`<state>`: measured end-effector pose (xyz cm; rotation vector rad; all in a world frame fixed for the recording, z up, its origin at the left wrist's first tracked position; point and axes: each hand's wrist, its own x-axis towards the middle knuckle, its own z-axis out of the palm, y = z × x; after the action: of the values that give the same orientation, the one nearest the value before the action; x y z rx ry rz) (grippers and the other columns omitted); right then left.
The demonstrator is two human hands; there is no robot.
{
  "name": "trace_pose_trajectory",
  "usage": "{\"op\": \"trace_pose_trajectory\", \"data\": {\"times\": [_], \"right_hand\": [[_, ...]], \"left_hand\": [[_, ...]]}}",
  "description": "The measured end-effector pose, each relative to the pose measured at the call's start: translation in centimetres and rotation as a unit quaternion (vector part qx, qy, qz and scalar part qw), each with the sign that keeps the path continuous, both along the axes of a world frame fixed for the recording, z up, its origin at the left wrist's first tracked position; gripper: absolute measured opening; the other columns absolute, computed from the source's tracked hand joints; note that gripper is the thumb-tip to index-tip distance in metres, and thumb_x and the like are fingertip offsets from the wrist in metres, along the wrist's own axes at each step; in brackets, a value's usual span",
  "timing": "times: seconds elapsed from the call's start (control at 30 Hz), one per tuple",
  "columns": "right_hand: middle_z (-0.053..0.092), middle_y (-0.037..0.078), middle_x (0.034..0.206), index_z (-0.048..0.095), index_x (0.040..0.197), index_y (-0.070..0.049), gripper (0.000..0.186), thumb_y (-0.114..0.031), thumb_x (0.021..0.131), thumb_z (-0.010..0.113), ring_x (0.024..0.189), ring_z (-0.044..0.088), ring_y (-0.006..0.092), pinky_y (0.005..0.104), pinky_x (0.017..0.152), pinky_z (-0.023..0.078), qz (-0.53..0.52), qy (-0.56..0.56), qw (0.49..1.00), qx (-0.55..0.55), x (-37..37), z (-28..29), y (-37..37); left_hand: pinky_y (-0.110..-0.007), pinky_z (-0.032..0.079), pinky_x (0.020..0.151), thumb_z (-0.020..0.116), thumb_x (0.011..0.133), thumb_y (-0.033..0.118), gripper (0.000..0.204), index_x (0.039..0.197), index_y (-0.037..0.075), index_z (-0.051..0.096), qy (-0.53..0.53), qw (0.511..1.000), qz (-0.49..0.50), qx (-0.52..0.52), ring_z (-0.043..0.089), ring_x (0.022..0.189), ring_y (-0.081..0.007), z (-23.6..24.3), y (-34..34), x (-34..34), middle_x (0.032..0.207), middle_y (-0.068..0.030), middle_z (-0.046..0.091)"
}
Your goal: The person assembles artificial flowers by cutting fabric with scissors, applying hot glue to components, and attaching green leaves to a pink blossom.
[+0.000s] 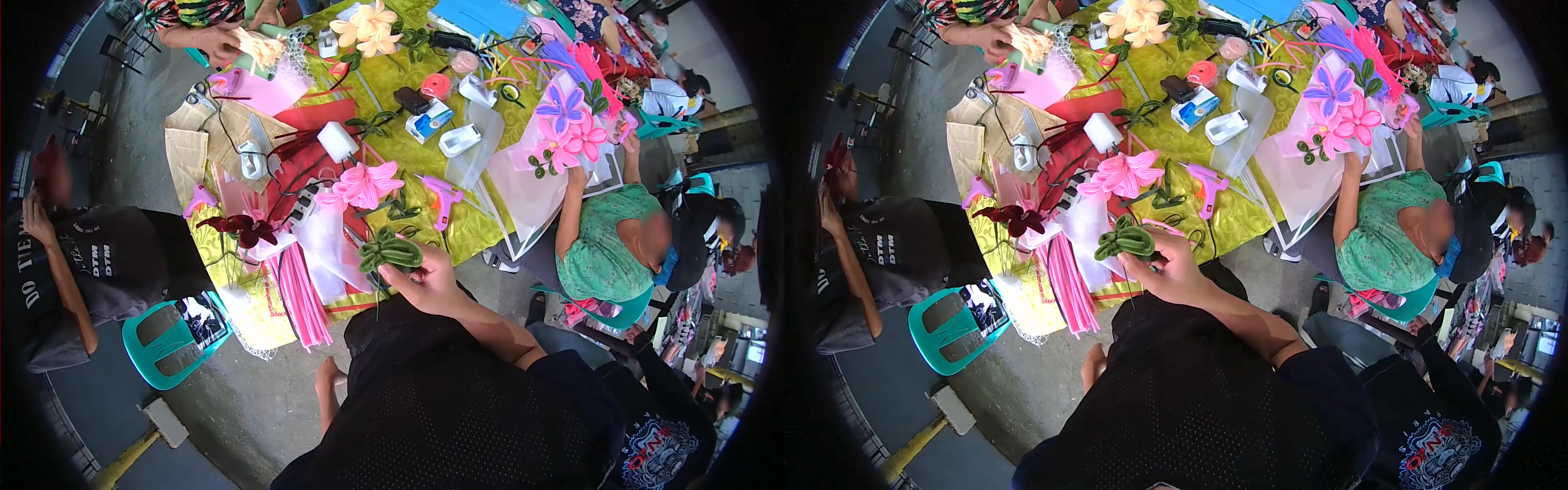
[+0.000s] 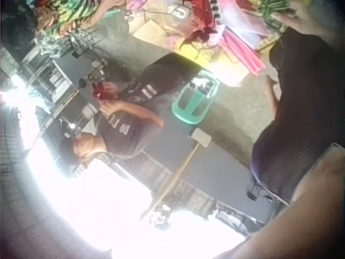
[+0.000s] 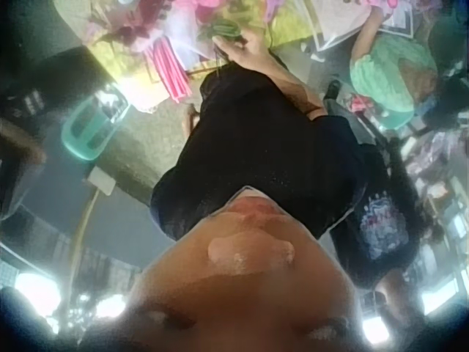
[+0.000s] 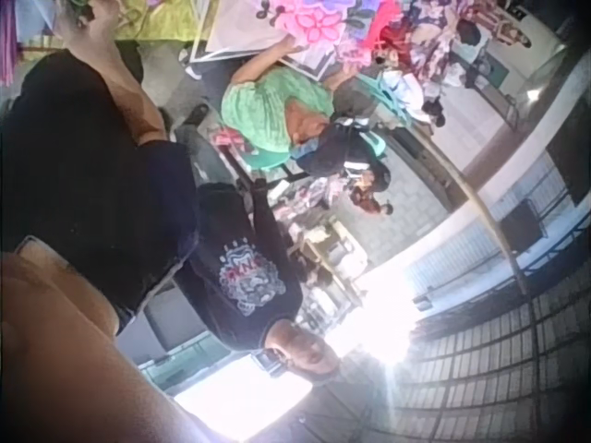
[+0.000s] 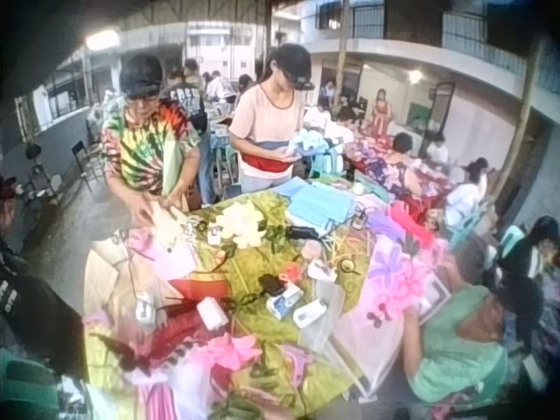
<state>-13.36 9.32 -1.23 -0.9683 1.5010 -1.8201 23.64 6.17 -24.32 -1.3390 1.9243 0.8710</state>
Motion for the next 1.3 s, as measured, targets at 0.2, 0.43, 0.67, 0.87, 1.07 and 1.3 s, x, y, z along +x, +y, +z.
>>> {"op": "trace_pose_trajectory", "data": {"times": [0.2, 0.43, 0.67, 0.87, 1.07, 1.3], "right_hand": [[0.054, -0.002, 0.076, 0.062, 0.093, -0.001, 0.011, -0.003, 0.082, 0.059, 0.054, 0.038, 0.0004, 0.0177, 0.045, 0.026, 0.029, 0.001, 0.999, 0.030, 0.5, 0.1, -0.3], [0.057, -0.005, 0.078, 0.063, 0.096, -0.001, 0.013, -0.002, 0.083, 0.061, 0.059, 0.041, -0.0014, 0.0155, 0.050, 0.030, -0.016, -0.124, 0.992, 0.023, 1.2, -1.2, -0.1], [0.058, -0.003, 0.074, 0.064, 0.092, -0.001, 0.012, -0.003, 0.080, 0.063, 0.054, 0.041, -0.0023, 0.0151, 0.044, 0.028, -0.038, -0.028, 0.999, 0.008, 1.3, -0.4, 0.1], [0.058, -0.001, 0.075, 0.064, 0.088, 0.001, 0.011, -0.003, 0.078, 0.066, 0.055, 0.043, -0.0003, 0.0159, 0.044, 0.029, -0.083, 0.052, 0.995, -0.005, 1.5, -0.8, -0.1], [0.060, 0.001, 0.076, 0.064, 0.089, 0.001, 0.012, -0.002, 0.078, 0.065, 0.057, 0.046, 0.0016, 0.0165, 0.045, 0.030, -0.067, 0.070, 0.995, 0.003, 1.7, -0.6, 0.2], [0.060, 0.006, 0.076, 0.064, 0.091, 0.002, 0.015, -0.001, 0.076, 0.065, 0.060, 0.052, 0.0075, 0.0201, 0.048, 0.038, -0.044, 0.149, 0.987, 0.030, 1.0, 0.4, 0.9]], "left_hand": [[-0.034, 0.047, 0.077, 0.064, 0.073, 0.001, 0.030, 0.103, 0.002, 0.061, 0.411, 0.907, 0.039, -0.086, 0.061, 0.088, -0.0263, 20.2, -5.6, -12.5, 0.093, -0.0149, 0.063], [-0.028, 0.044, 0.074, 0.050, 0.087, 0.001, 0.020, 0.105, -0.006, 0.053, 0.634, 0.757, 0.139, -0.070, 0.056, 0.082, -0.0191, 24.3, -4.3, -25.1, 0.092, -0.0150, 0.059], [-0.017, 0.036, 0.054, 0.052, 0.089, 0.003, 0.011, 0.096, -0.004, 0.055, 0.652, 0.703, 0.276, 0.067, 0.047, 0.065, -0.0030, 22.8, -3.2, -25.6, 0.084, -0.0035, 0.056], [-0.017, 0.036, 0.052, 0.055, 0.086, -0.003, 0.012, 0.098, -0.003, 0.056, 0.691, 0.635, 0.345, 0.011, 0.046, 0.065, -0.0017, 23.5, -2.5, -26.5, 0.081, -0.0014, 0.057], [-0.017, 0.038, 0.055, 0.056, 0.083, -0.004, 0.012, 0.094, -0.004, 0.060, 0.681, 0.670, 0.276, -0.103, 0.050, 0.066, -0.0040, 22.5, -2.1, -25.9, 0.081, -0.0052, 0.061], [-0.019, 0.040, 0.058, 0.057, 0.083, -0.002, 0.011, 0.092, -0.004, 0.062, 0.693, 0.683, 0.177, -0.149, 0.053, 0.070, -0.0072, 23.0, -3.1, -25.6, 0.085, -0.0094, 0.060]]}}
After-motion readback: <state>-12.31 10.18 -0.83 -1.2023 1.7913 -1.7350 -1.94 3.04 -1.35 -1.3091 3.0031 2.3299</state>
